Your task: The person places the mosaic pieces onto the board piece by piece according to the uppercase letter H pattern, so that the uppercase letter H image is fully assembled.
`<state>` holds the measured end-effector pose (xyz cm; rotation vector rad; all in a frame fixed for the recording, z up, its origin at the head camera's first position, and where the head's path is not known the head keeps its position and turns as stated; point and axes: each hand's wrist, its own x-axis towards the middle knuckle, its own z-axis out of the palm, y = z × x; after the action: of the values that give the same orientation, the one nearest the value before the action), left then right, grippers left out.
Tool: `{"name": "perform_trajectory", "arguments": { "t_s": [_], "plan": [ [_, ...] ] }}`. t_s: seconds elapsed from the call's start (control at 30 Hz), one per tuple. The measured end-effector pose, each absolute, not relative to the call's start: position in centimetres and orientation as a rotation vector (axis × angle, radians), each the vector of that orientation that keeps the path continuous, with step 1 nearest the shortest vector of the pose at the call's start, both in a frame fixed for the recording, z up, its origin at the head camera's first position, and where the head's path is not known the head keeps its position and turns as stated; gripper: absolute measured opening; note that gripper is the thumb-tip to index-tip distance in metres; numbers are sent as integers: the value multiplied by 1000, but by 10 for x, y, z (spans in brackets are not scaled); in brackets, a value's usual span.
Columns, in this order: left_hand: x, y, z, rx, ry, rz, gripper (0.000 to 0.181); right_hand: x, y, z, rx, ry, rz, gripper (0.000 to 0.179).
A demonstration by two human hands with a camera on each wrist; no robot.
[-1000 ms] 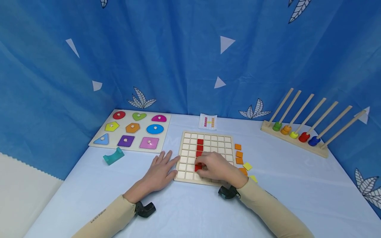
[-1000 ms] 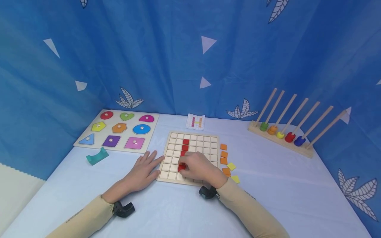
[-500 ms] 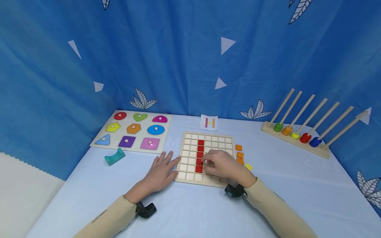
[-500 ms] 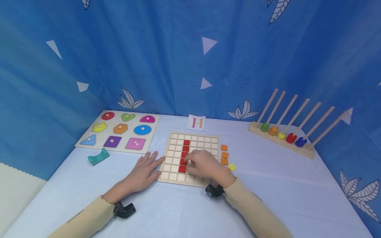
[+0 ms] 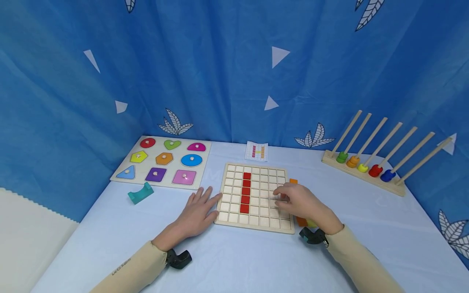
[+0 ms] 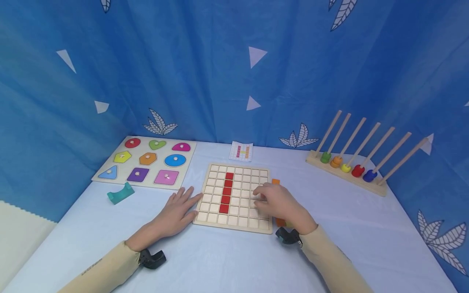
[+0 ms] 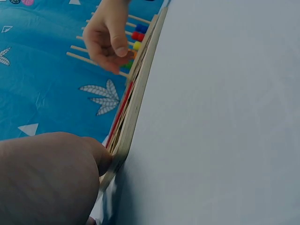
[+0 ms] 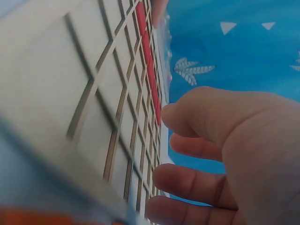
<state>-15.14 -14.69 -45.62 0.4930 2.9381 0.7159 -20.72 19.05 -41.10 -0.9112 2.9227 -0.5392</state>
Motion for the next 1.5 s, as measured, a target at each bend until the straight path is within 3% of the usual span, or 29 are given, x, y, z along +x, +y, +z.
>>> {"name": "perform_trajectory", "arguments": {
  "t_s": [0.8,1.5],
  "plan": [
    [-152,-149,-454,493,2943,718,56,-188,248,-413,-765,3014,-518,15],
    [-152,-149,-455,479,2941,724,56,-192,255,-414,-680,3026,-477,21]
  ]
}}
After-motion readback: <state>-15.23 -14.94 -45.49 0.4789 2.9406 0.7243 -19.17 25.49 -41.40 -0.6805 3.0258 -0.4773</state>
